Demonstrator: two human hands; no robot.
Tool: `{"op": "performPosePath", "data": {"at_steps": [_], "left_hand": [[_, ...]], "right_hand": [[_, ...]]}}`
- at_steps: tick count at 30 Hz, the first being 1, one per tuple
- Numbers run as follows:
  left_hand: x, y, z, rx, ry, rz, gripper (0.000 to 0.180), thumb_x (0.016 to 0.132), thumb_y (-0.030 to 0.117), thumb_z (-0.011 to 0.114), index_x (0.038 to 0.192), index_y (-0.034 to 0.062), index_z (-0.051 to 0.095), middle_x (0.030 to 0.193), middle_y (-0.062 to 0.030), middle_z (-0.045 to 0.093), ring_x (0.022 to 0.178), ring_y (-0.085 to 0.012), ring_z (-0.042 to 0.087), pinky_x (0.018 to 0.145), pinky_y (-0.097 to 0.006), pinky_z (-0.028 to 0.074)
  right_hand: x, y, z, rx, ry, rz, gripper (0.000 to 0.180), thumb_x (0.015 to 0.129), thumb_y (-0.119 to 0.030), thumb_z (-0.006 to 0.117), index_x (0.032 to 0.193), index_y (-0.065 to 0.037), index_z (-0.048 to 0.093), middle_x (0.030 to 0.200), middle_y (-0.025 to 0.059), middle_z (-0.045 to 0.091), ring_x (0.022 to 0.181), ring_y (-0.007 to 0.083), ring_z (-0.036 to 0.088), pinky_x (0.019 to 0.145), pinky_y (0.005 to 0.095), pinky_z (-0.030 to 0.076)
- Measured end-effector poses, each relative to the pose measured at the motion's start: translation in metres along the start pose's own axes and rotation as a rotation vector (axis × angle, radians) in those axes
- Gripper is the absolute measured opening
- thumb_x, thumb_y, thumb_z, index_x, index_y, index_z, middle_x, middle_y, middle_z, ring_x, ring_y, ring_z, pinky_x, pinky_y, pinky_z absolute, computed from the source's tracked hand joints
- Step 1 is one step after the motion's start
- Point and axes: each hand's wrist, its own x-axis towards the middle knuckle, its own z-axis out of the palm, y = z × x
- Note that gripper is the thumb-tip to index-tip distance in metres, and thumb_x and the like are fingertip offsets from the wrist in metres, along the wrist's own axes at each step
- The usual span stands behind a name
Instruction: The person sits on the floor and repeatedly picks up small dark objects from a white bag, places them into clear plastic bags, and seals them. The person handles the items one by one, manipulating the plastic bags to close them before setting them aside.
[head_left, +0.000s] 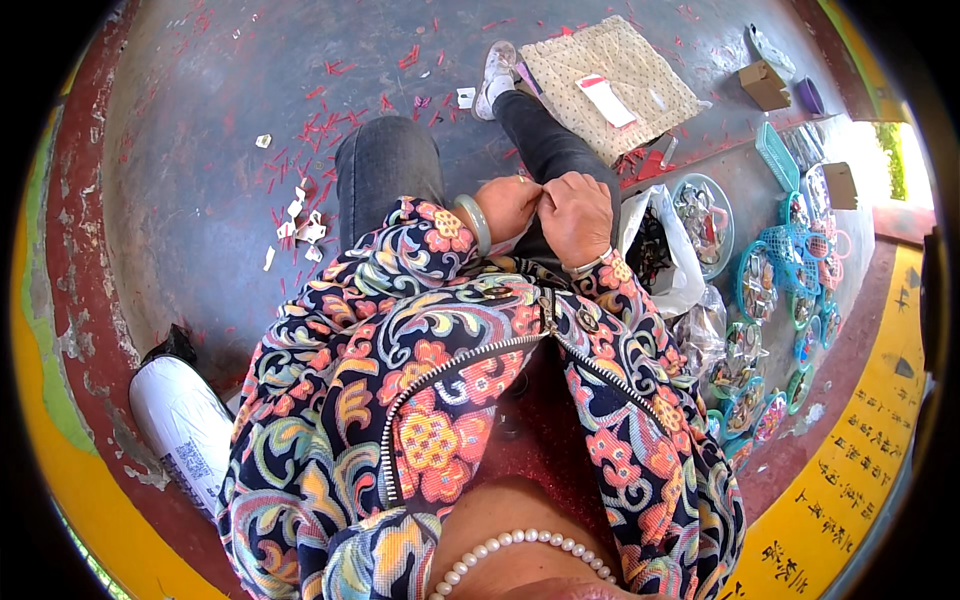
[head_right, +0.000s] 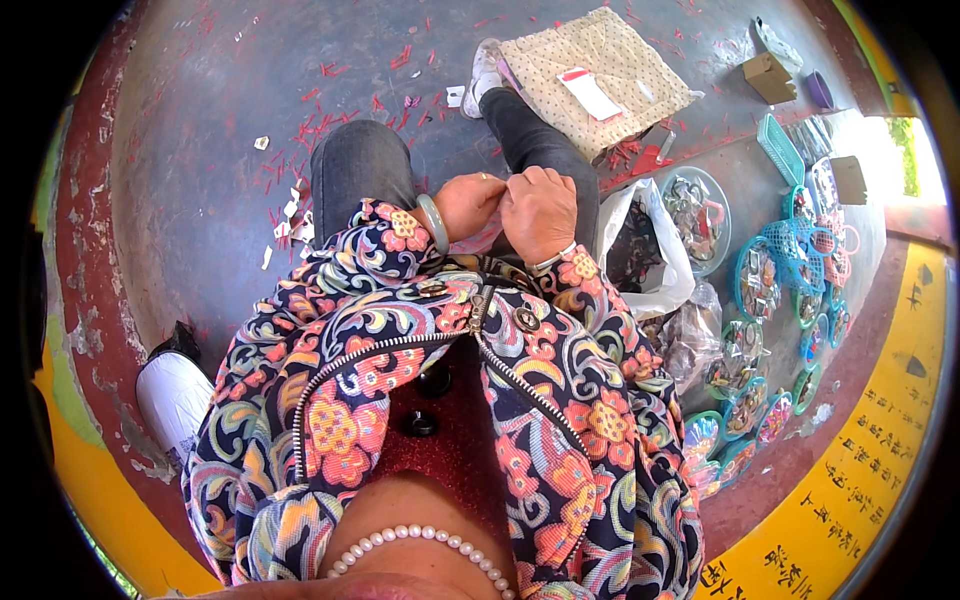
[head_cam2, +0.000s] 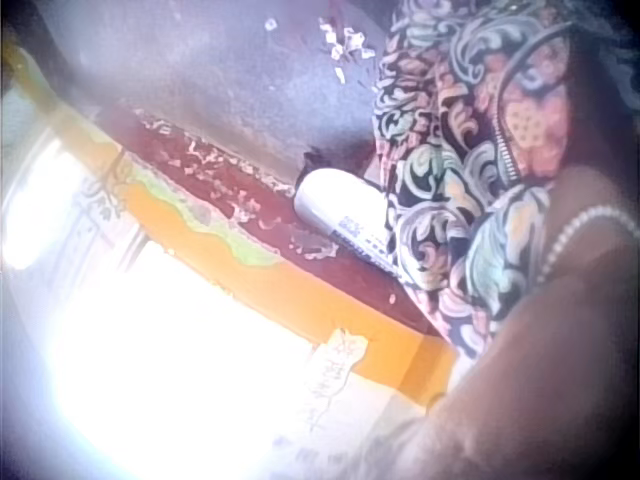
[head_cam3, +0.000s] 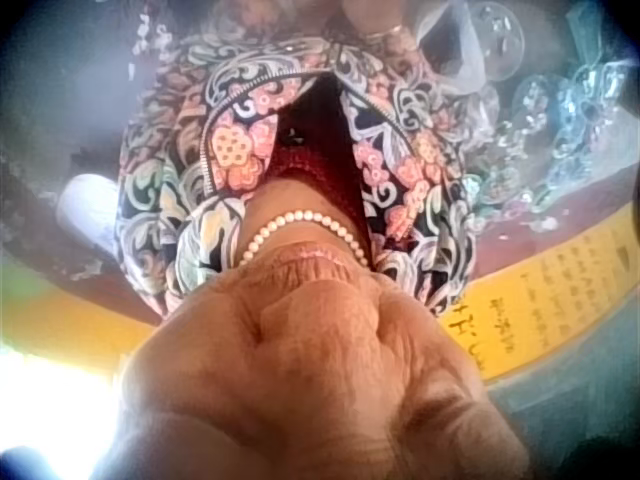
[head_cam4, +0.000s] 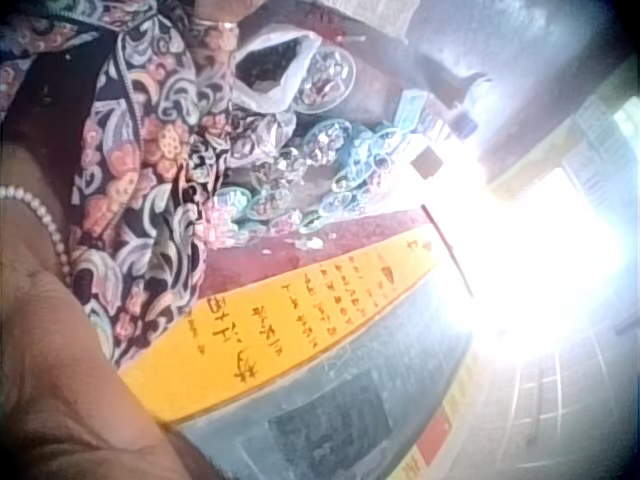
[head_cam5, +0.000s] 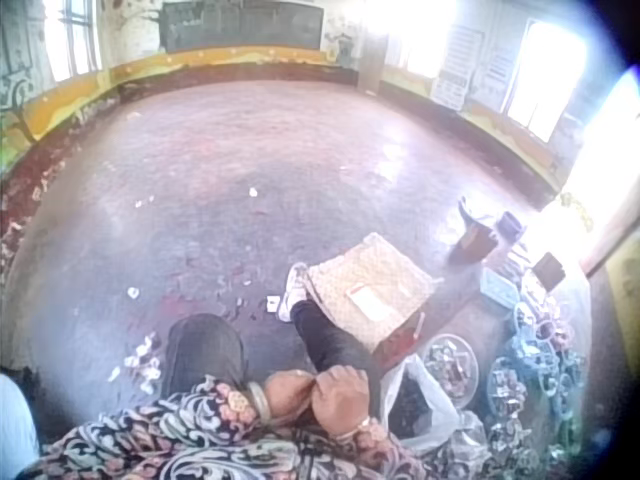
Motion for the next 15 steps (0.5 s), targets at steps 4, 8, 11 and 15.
{"op": "performPosePath", "data": {"at_steps": [4, 8, 11, 15], "left_hand": [[0.0, -0.002, 0.002, -0.043, 0.034, -0.001, 0.013, 0.076, 0.009, 0.05, 0.084, 0.0032, 0.058, 0.078, -0.0155, 0.059, 0.076, -0.0335, 0.055, 0.066, -0.04, 0.045], [-0.001, -0.006, 0.004, -0.049, 0.032, 0.0, 0.013, 0.076, 0.008, 0.05, 0.085, 0.0035, 0.059, 0.078, -0.0152, 0.059, 0.075, -0.0328, 0.056, 0.066, -0.039, 0.045], [-0.002, -0.006, 0.004, 0.007, 0.021, 0.007, 0.014, 0.077, 0.01, 0.05, 0.087, 0.0037, 0.058, 0.08, -0.0152, 0.059, 0.076, -0.033, 0.056, 0.066, -0.04, 0.045], [0.0, 0.0, 0.0, 0.13, -0.121, -0.067, 0.017, 0.077, 0.012, 0.049, 0.09, 0.0039, 0.057, 0.082, -0.0155, 0.059, 0.078, -0.0335, 0.056, 0.067, -0.041, 0.045]], "right_hand": [[-0.004, 0.005, 0.006, 0.124, 0.043, 0.117, 0.003, 0.065, -0.012, 0.059, 0.064, -0.011, 0.057, 0.068, 0.0027, 0.053, 0.068, 0.0223, 0.052, 0.061, 0.0341, 0.038], [-0.006, 0.01, 0.008, 0.233, -0.005, 0.184, 0.002, 0.067, -0.013, 0.06, 0.066, -0.011, 0.058, 0.069, 0.0027, 0.054, 0.069, 0.0222, 0.053, 0.061, 0.0339, 0.038], [-0.003, 0.004, 0.001, 0.146, -0.044, 0.148, 0.003, 0.067, -0.014, 0.059, 0.066, -0.011, 0.058, 0.07, 0.0029, 0.054, 0.07, 0.0223, 0.053, 0.062, 0.0342, 0.038], [-0.001, 0.001, -0.001, 0.006, -0.062, 0.038, 0.004, 0.067, -0.014, 0.059, 0.066, -0.011, 0.057, 0.069, 0.0028, 0.053, 0.069, 0.0224, 0.053, 0.063, 0.0348, 0.038]]}}
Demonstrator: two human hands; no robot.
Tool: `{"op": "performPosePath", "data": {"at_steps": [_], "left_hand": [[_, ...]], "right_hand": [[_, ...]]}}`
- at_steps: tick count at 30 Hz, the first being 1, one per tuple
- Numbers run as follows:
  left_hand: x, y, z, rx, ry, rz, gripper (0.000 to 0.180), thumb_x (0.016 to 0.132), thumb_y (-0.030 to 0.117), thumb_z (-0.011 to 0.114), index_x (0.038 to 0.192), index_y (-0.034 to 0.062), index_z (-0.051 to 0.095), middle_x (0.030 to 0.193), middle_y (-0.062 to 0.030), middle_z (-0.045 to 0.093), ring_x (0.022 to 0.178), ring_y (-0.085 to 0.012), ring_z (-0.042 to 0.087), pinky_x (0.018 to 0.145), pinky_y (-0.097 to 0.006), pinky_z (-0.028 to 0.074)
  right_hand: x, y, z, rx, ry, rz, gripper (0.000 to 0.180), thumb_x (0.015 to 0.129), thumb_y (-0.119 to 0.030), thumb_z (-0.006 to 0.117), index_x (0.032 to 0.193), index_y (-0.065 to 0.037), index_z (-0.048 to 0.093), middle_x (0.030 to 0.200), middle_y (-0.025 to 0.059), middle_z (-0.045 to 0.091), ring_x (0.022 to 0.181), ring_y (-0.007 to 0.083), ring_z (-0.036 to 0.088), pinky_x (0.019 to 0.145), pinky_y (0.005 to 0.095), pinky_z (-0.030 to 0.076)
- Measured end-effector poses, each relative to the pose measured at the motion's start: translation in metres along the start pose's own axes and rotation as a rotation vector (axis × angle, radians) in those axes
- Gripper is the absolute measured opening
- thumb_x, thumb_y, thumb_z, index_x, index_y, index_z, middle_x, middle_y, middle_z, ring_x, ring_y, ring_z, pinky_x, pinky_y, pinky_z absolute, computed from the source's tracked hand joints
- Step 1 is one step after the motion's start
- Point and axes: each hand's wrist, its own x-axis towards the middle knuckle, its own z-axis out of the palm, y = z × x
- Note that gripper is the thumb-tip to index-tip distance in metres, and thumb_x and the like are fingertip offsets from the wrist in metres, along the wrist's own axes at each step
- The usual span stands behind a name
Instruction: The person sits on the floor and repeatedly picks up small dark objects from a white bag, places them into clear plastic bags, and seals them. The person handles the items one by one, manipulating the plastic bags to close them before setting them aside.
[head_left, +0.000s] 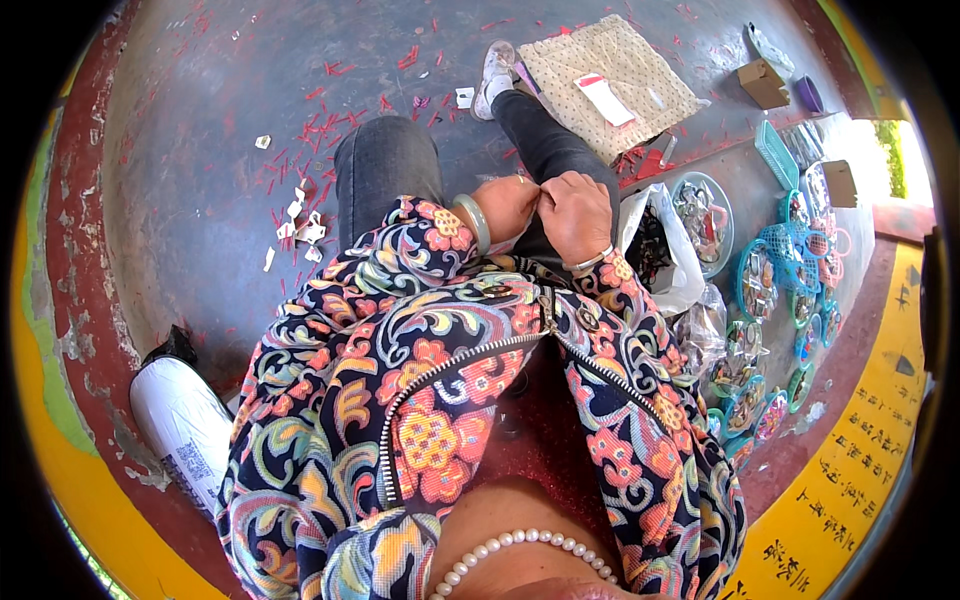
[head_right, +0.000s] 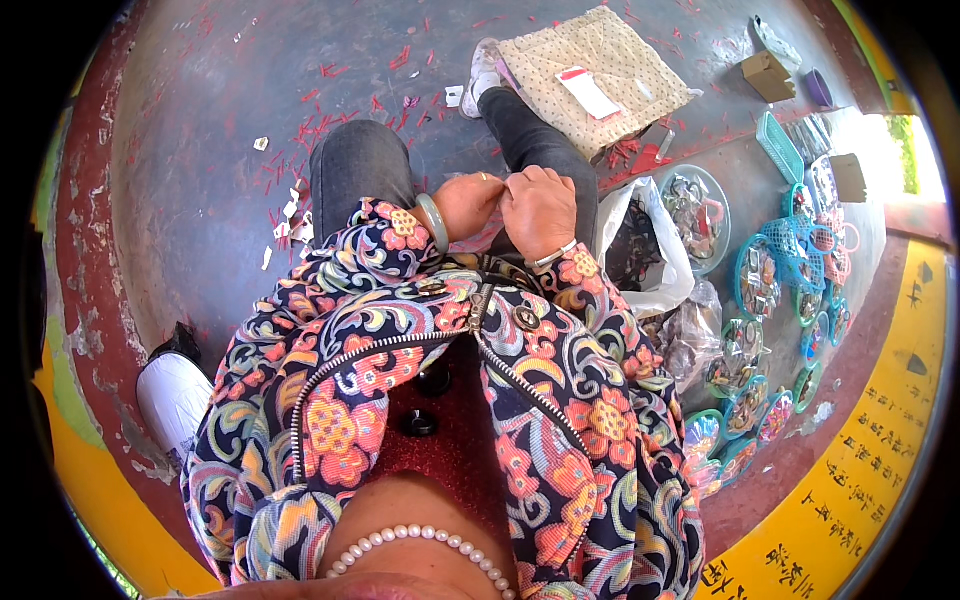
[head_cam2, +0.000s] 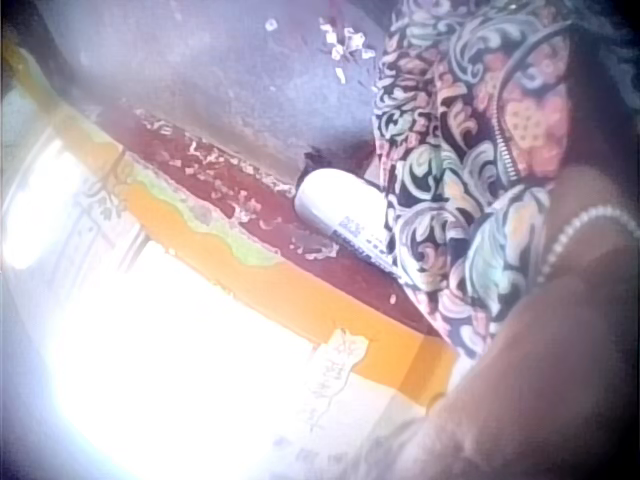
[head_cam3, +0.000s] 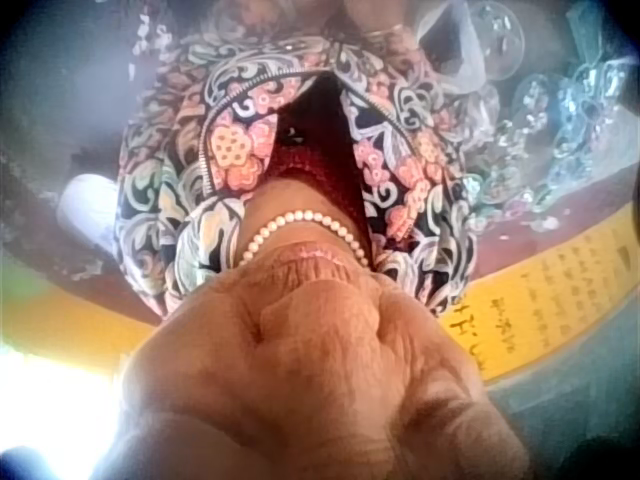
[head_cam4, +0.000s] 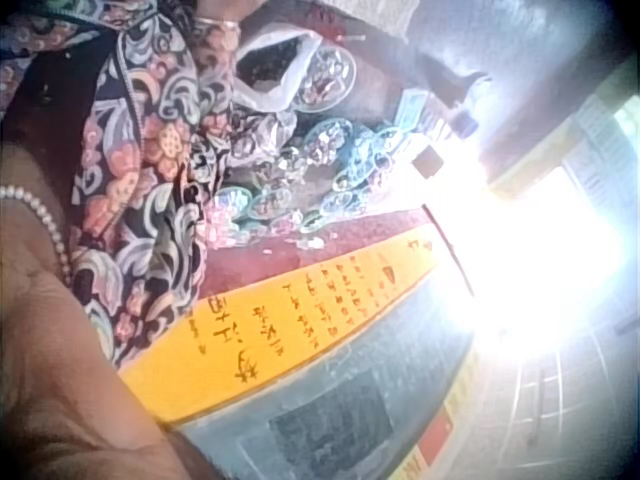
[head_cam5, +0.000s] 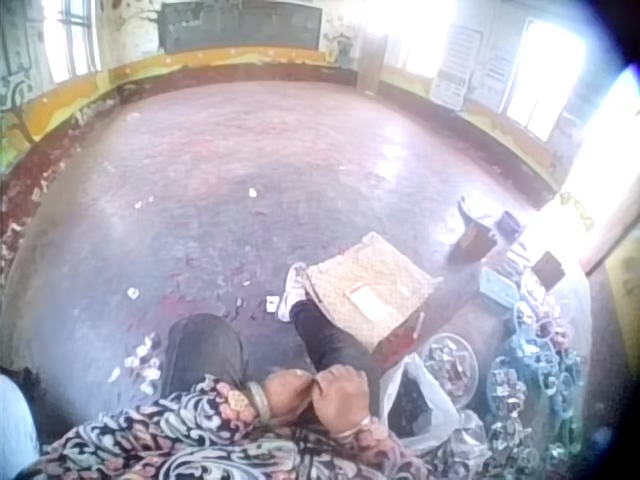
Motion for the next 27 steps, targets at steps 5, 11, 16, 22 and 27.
{"op": "performPosePath", "data": {"at_steps": [5, 11, 16, 22, 27], "left_hand": [[-0.001, -0.002, 0.002, -0.06, 0.081, 0.039, 0.017, 0.077, 0.012, 0.049, 0.09, 0.0043, 0.058, 0.081, -0.0157, 0.059, 0.077, -0.0335, 0.056, 0.066, -0.041, 0.045], [0.001, 0.002, -0.002, -0.208, 0.224, 0.078, 0.015, 0.076, 0.01, 0.053, 0.088, 0.005, 0.062, 0.074, -0.0151, 0.06, 0.071, -0.0326, 0.057, 0.063, -0.037, 0.046], [0.002, 0.003, -0.006, -0.483, 0.133, -0.154, 0.019, 0.079, 0.013, 0.054, 0.093, 0.0032, 0.062, 0.079, -0.0143, 0.062, 0.073, -0.0228, 0.061, 0.066, -0.03, 0.046], [0.005, -0.007, 0.003, -0.792, 0.087, -0.303, 0.02, 0.085, 0.011, 0.05, 0.095, -0.002, 0.061, 0.085, -0.0102, 0.064, 0.078, -0.0139, 0.06, 0.071, -0.025, 0.047], [0.007, -0.01, 0.003, -1.111, 0.097, -0.383, 0.021, 0.087, 0.009, 0.048, 0.095, -0.0049, 0.06, 0.091, -0.0088, 0.062, 0.082, -0.0143, 0.059, 0.075, -0.024, 0.048]], "right_hand": [[0.0, 0.002, 0.003, 0.029, 0.061, 0.02, 0.003, 0.066, -0.012, 0.059, 0.065, -0.011, 0.056, 0.069, 0.0026, 0.053, 0.068, 0.0224, 0.052, 0.062, 0.0343, 0.038], [0.0, 0.01, 0.009, 0.18, 0.143, 0.096, 0.004, 0.063, -0.01, 0.061, 0.064, -0.011, 0.057, 0.067, 0.0025, 0.054, 0.067, 0.0227, 0.054, 0.061, 0.034, 0.039], [0.001, 0.012, 0.006, 0.417, 0.131, 0.27, 0.003, 0.064, -0.006, 0.06, 0.066, -0.007, 0.06, 0.066, 0.0039, 0.057, 0.06, 0.0211, 0.056, 0.056, 0.031, 0.044], [-0.001, 0.024, 0.009, 0.788, 0.066, 0.517, 0.004, 0.071, -0.004, 0.059, 0.072, -0.002, 0.062, 0.071, 0.0035, 0.06, 0.061, 0.0093, 0.057, 0.056, 0.0212, 0.045], [-0.001, 0.028, 0.005, 1.25, 0.116, 0.719, 0.007, 0.077, 0.001, 0.055, 0.079, 0.003, 0.061, 0.077, 0.0023, 0.06, 0.067, 0.0051, 0.055, 0.06, 0.0172, 0.043]]}}
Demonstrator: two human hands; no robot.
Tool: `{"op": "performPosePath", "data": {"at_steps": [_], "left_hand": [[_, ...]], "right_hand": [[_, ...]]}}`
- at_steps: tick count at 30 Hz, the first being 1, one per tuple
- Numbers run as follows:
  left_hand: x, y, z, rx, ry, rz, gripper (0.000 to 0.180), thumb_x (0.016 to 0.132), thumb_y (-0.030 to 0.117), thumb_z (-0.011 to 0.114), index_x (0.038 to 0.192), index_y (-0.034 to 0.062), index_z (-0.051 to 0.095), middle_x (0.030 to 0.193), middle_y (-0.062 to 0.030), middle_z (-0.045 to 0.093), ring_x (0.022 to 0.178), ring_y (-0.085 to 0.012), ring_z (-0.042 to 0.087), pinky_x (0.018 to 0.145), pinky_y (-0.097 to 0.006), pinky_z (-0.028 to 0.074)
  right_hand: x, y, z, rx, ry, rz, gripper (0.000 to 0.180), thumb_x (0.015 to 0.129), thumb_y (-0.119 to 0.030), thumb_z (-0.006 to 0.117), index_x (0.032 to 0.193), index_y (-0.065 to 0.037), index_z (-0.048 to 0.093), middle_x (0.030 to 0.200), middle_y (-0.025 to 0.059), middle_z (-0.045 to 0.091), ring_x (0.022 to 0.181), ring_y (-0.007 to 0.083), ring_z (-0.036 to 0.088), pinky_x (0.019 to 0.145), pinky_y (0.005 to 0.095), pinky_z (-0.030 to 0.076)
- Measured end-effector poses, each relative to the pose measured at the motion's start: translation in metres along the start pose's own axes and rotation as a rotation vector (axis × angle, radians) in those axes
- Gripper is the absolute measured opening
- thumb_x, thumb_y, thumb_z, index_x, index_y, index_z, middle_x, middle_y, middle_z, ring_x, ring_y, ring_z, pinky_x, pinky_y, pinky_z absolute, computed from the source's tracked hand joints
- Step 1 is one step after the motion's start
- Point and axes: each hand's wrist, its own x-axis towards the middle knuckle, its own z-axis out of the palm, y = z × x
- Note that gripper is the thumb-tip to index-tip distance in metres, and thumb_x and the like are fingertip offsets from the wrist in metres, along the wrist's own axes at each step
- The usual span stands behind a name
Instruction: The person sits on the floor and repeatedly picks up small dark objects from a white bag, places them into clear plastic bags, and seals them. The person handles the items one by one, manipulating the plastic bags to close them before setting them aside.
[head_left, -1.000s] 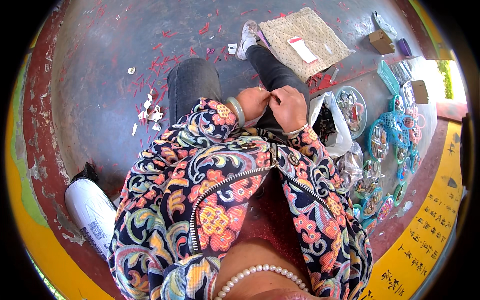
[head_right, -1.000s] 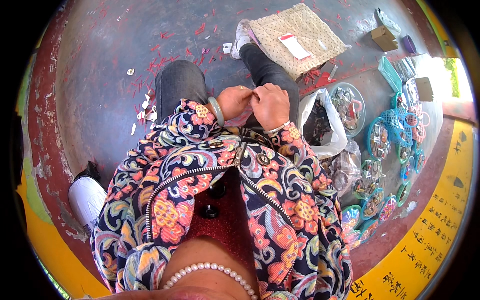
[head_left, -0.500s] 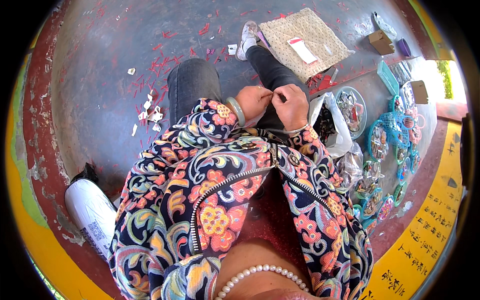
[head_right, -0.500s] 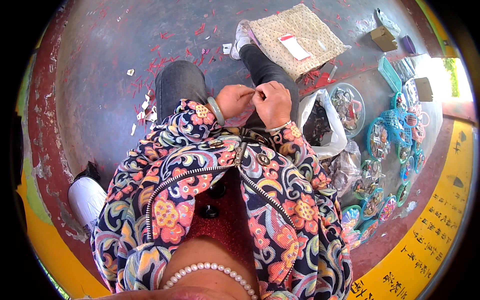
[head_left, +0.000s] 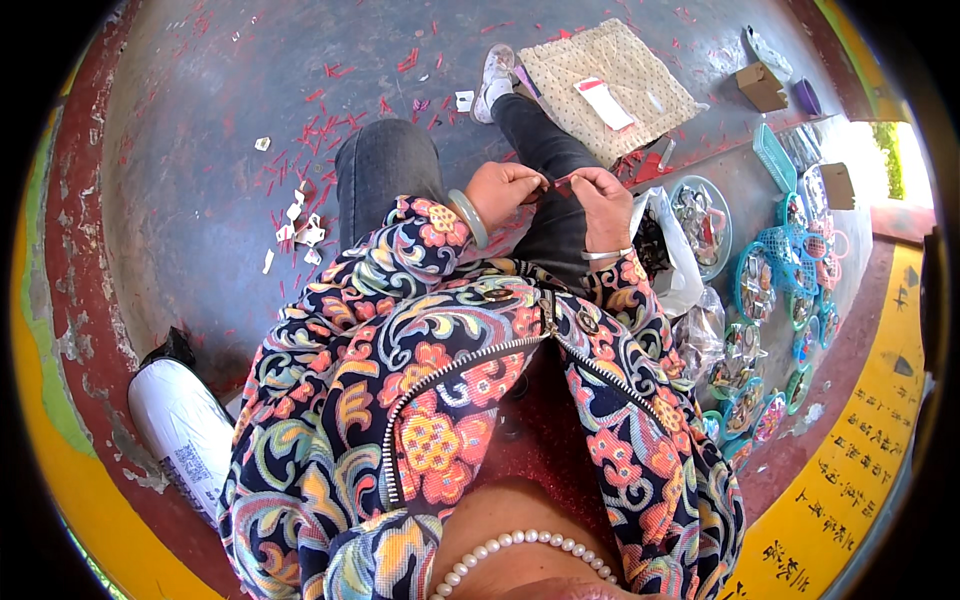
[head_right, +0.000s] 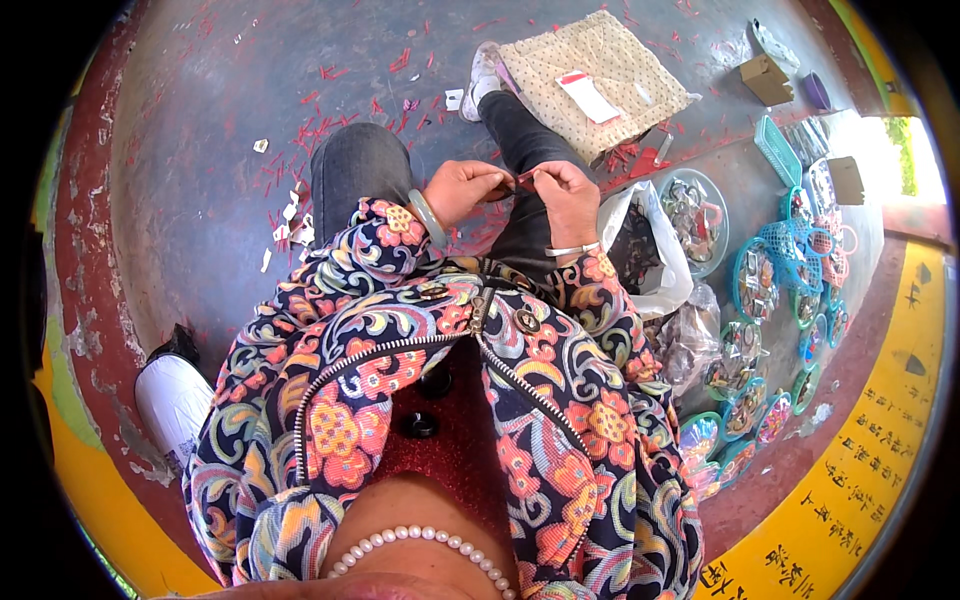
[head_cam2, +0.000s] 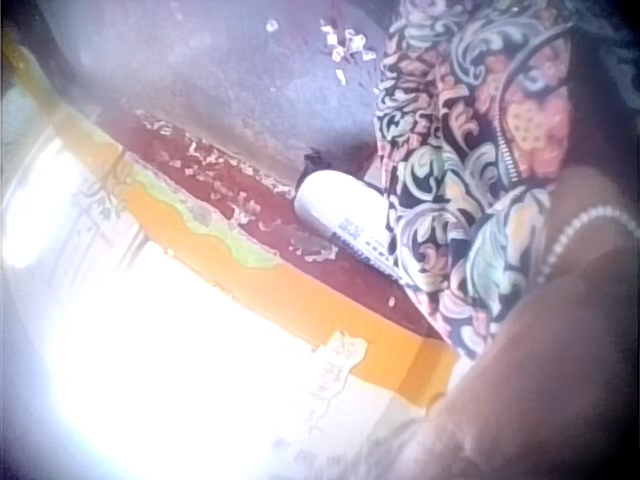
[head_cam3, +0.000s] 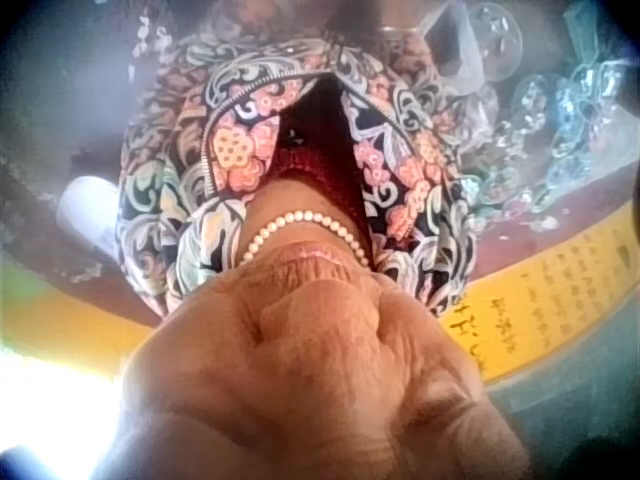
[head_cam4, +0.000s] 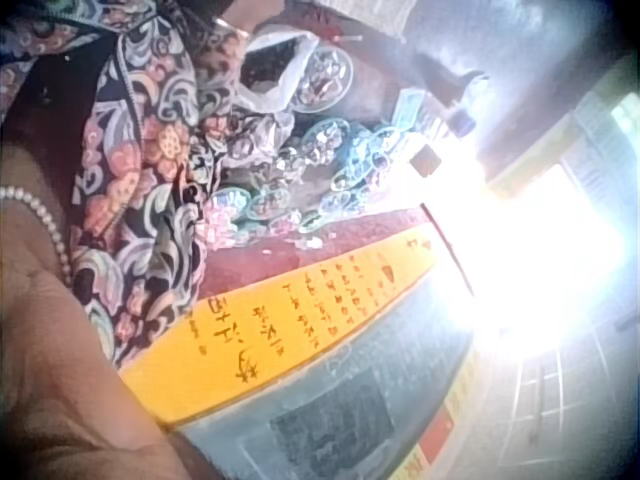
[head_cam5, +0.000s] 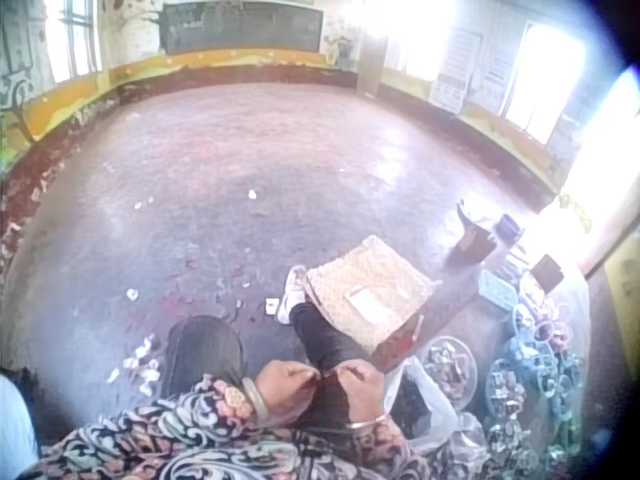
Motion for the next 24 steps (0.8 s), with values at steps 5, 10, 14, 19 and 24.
{"op": "performPosePath", "data": {"at_steps": [5, 10, 14, 19, 24], "left_hand": [[-0.003, 0.015, -0.002, -0.286, 0.05, -0.121, 0.019, 0.087, 0.009, 0.048, 0.093, -0.0041, 0.06, 0.091, -0.0093, 0.061, 0.085, -0.015, 0.058, 0.076, -0.025, 0.049], [-0.004, 0.016, -0.006, -0.368, 0.1, -0.101, 0.019, 0.087, 0.009, 0.047, 0.094, -0.0047, 0.059, 0.093, -0.0104, 0.06, 0.085, -0.0159, 0.058, 0.077, -0.026, 0.05], [-0.002, 0.016, -0.004, -0.404, 0.112, -0.09, 0.018, 0.087, 0.008, 0.047, 0.094, -0.0054, 0.057, 0.094, -0.0113, 0.06, 0.085, -0.0165, 0.058, 0.077, -0.026, 0.05], [-0.004, 0.017, -0.005, -0.377, 0.136, -0.097, 0.018, 0.087, 0.009, 0.048, 0.094, -0.0055, 0.057, 0.093, -0.0113, 0.059, 0.085, -0.0164, 0.058, 0.077, -0.026, 0.049], [0.0, 0.014, -0.003, -0.374, 0.123, -0.109, 0.017, 0.086, 0.009, 0.049, 0.091, -0.0043, 0.058, 0.09, -0.0098, 0.06, 0.083, -0.0152, 0.058, 0.074, -0.026, 0.049]], "right_hand": [[0.008, 0.008, -0.02, 0.083, 0.09, -0.039, 0.007, 0.075, 0.0, 0.059, 0.082, 0.003, 0.061, 0.075, -0.0007, 0.058, 0.066, 0.0025, 0.05, 0.059, 0.015, 0.039], [0.021, -0.002, -0.044, 0.097, 0.223, -0.076, 0.009, 0.075, 0.0, 0.058, 0.083, 0.002, 0.061, 0.073, 0.0, 0.058, 0.065, 0.0049, 0.05, 0.061, 0.0157, 0.039], [0.047, 0.006, -0.092, -0.153, 0.395, -0.196, 0.01, 0.075, -0.005, 0.059, 0.082, 0.0, 0.064, 0.07, 0.0006, 0.061, 0.063, 0.0067, 0.054, 0.061, 0.0191, 0.042], [0.068, 0.018, -0.126, -0.805, 0.546, -0.181, 0.017, 0.072, -0.017, 0.06, 0.083, -0.006, 0.066, 0.073, 0.0055, 0.064, 0.067, 0.012, 0.059, 0.066, 0.0227, 0.045], [0.087, 0.061, -0.169, -1.153, 0.388, -0.047, 0.025, 0.073, -0.032, 0.055, 0.087, -0.016, 0.067, 0.089, 0.0084, 0.063, 0.086, 0.0257, 0.06, 0.077, 0.0344, 0.045]]}}
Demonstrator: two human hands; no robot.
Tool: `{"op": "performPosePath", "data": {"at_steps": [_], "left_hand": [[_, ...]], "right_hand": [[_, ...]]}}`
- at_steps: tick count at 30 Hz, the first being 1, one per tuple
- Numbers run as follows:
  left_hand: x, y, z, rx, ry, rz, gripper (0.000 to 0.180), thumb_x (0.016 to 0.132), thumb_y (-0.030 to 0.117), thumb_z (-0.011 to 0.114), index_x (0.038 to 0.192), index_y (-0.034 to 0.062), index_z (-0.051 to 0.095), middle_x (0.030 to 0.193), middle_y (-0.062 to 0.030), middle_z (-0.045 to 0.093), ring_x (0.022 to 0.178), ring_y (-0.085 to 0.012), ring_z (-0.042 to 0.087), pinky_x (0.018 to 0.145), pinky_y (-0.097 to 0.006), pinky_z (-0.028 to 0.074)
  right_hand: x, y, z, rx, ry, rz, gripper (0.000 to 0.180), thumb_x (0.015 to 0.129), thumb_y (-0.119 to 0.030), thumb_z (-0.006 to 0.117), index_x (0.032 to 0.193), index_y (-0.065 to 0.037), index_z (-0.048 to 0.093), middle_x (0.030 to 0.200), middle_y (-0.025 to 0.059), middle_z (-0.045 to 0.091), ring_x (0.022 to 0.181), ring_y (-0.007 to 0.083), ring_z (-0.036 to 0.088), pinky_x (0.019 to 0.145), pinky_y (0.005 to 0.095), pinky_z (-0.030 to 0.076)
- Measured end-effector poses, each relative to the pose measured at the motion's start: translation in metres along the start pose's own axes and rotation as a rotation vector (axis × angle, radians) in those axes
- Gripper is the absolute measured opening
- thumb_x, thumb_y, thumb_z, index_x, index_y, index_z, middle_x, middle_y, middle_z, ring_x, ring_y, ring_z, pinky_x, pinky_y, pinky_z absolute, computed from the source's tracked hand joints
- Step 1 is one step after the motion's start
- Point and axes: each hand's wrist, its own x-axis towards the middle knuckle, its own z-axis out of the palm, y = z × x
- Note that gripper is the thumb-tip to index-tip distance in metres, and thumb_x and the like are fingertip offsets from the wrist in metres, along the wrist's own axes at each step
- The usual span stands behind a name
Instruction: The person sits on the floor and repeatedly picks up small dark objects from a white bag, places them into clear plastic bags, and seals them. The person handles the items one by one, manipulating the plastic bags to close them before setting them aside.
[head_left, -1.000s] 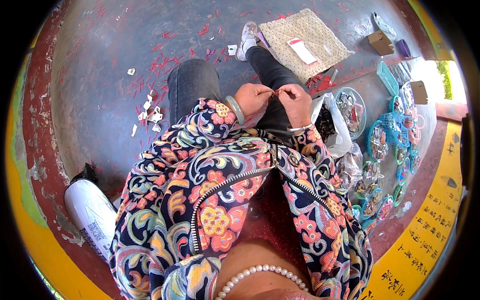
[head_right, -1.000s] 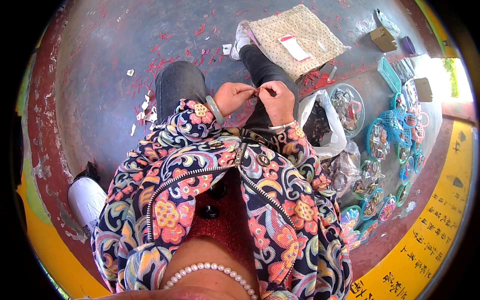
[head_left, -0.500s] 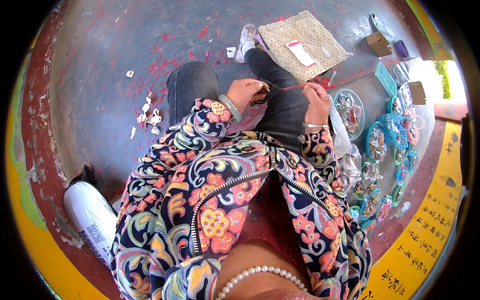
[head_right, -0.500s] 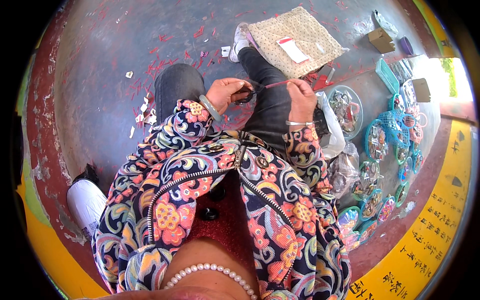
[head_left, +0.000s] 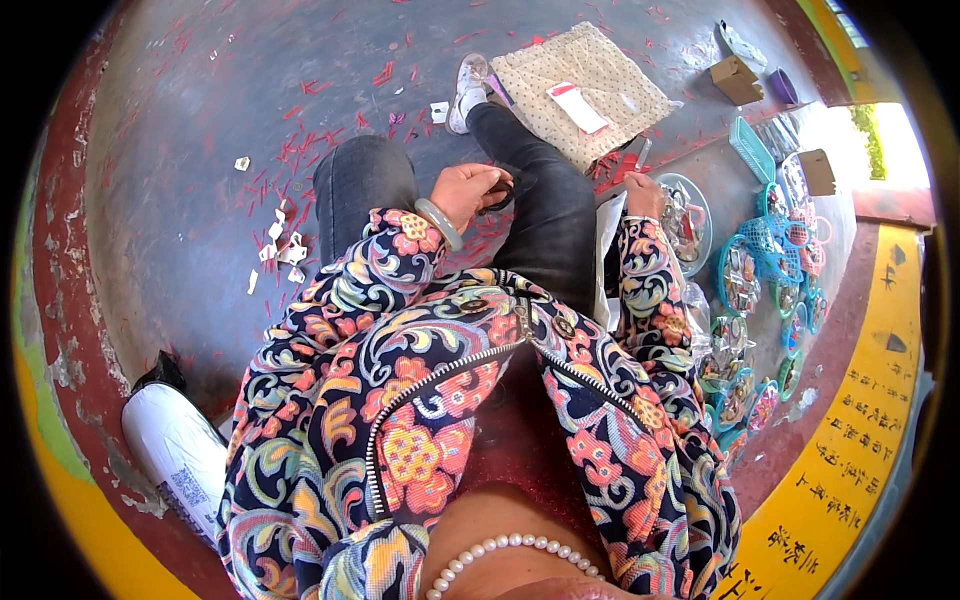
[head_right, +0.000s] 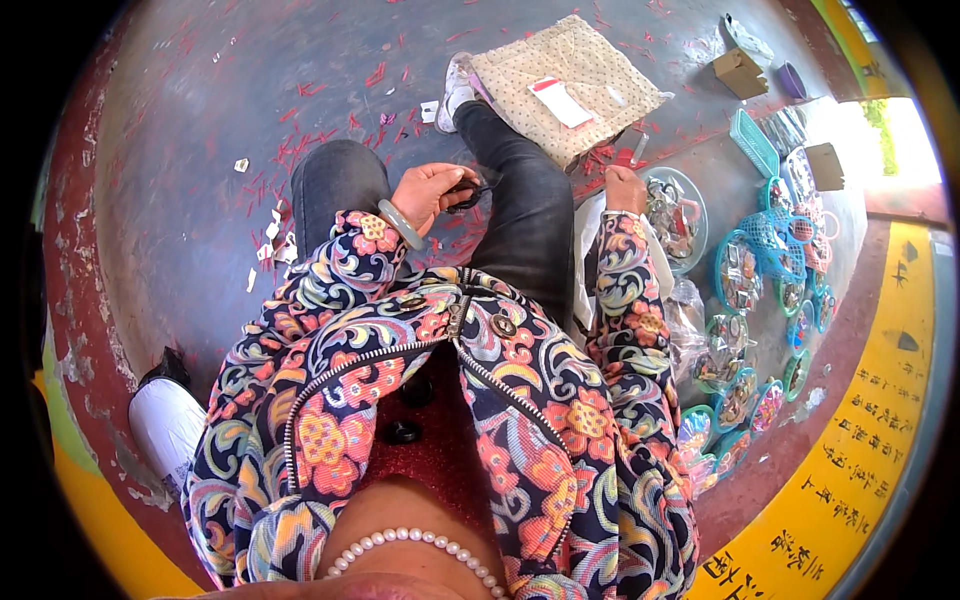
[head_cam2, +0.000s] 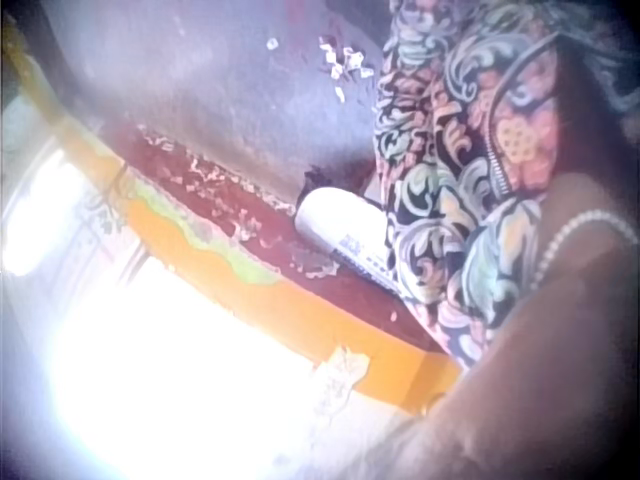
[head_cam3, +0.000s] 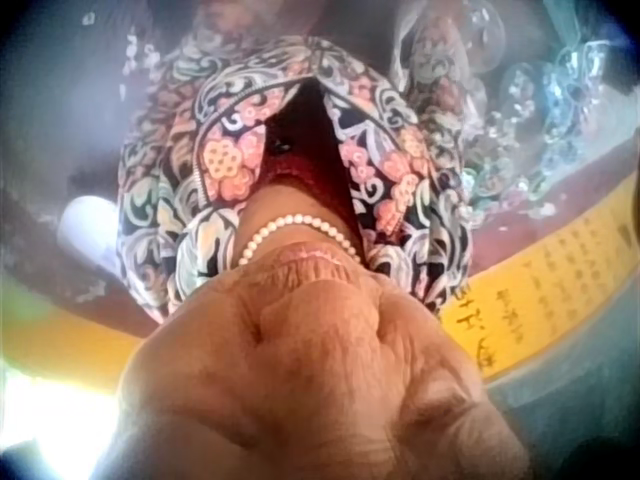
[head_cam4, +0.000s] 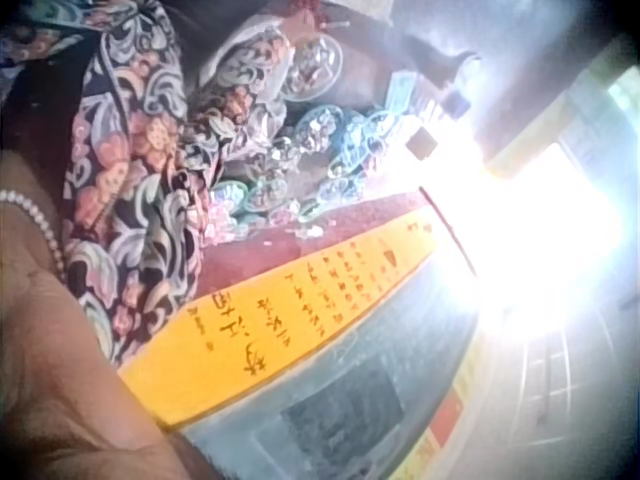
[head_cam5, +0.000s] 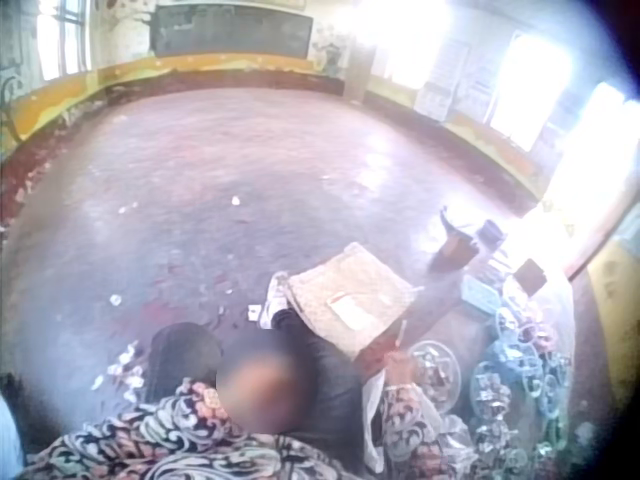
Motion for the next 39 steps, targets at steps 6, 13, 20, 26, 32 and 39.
{"op": "performPosePath", "data": {"at_steps": [6, 13, 20, 26, 32, 39], "left_hand": [[-0.003, 0.0, -0.001, -0.023, 0.01, 0.019, 0.016, 0.085, 0.009, 0.05, 0.087, -0.0023, 0.061, 0.085, -0.0072, 0.061, 0.078, -0.0132, 0.057, 0.07, -0.024, 0.048], [-0.001, -0.002, -0.003, -0.033, 0.0, 0.02, 0.016, 0.085, 0.009, 0.05, 0.087, -0.0023, 0.06, 0.086, -0.0078, 0.06, 0.078, -0.0135, 0.058, 0.07, -0.024, 0.049], [-0.002, -0.002, 0.001, -0.023, -0.011, 0.007, 0.015, 0.085, 0.009, 0.05, 0.087, -0.002, 0.06, 0.085, -0.0077, 0.061, 0.077, -0.0133, 0.058, 0.069, -0.024, 0.049], [-0.001, -0.004, -0.001, -0.023, -0.019, 0.007, 0.015, 0.085, 0.009, 0.05, 0.087, -0.002, 0.06, 0.085, -0.0077, 0.061, 0.077, -0.0132, 0.058, 0.069, -0.023, 0.049], [-0.002, -0.003, -0.002, -0.021, -0.012, -0.004, 0.015, 0.085, 0.009, 0.05, 0.087, -0.002, 0.061, 0.085, -0.0076, 0.061, 0.076, -0.0133, 0.058, 0.068, -0.023, 0.049], [-0.002, -0.003, -0.003, -0.019, -0.011, -0.016, 0.017, 0.085, 0.01, 0.049, 0.087, -0.0021, 0.061, 0.085, -0.0071, 0.061, 0.078, -0.0128, 0.058, 0.068, -0.023, 0.049]], "right_hand": [[0.01, 0.016, 0.015, -0.255, -0.239, -0.07, 0.023, 0.074, -0.03, 0.051, 0.091, -0.023, 0.066, 0.096, 0.0072, 0.062, 0.095, 0.0268, 0.056, 0.083, 0.0364, 0.043], [-0.01, 0.007, 0.001, -0.699, -0.382, -0.341, 0.027, 0.076, -0.016, 0.047, 0.095, -0.025, 0.064, 0.107, 0.0025, 0.054, 0.111, 0.023, 0.043, 0.087, 0.0418, 0.038], [-0.024, 0.013, -0.026, -0.853, -0.27, -0.609, 0.023, 0.079, -0.017, 0.045, 0.09, -0.007, 0.063, 0.103, 0.0092, 0.055, 0.11, 0.0248, 0.043, 0.084, 0.0398, 0.037], [-0.024, 0.002, -0.044, -0.916, -0.381, -0.529, 0.027, 0.082, -0.015, 0.042, 0.103, -0.009, 0.058, 0.114, 0.0132, 0.049, 0.115, 0.0271, 0.04, 0.089, 0.0405, 0.036], [-0.02, -0.015, -0.054, -0.763, -0.239, -0.526, 0.023, 0.078, -0.013, 0.045, 0.096, -0.008, 0.059, 0.11, 0.0103, 0.051, 0.11, 0.0262, 0.043, 0.085, 0.0424, 0.038], [0.015, -0.048, -0.083, -0.23, 0.001, -0.706, 0.023, 0.077, -0.013, 0.049, 0.095, -0.007, 0.061, 0.102, 0.0121, 0.058, 0.098, 0.0289, 0.052, 0.086, 0.0378, 0.04]]}}
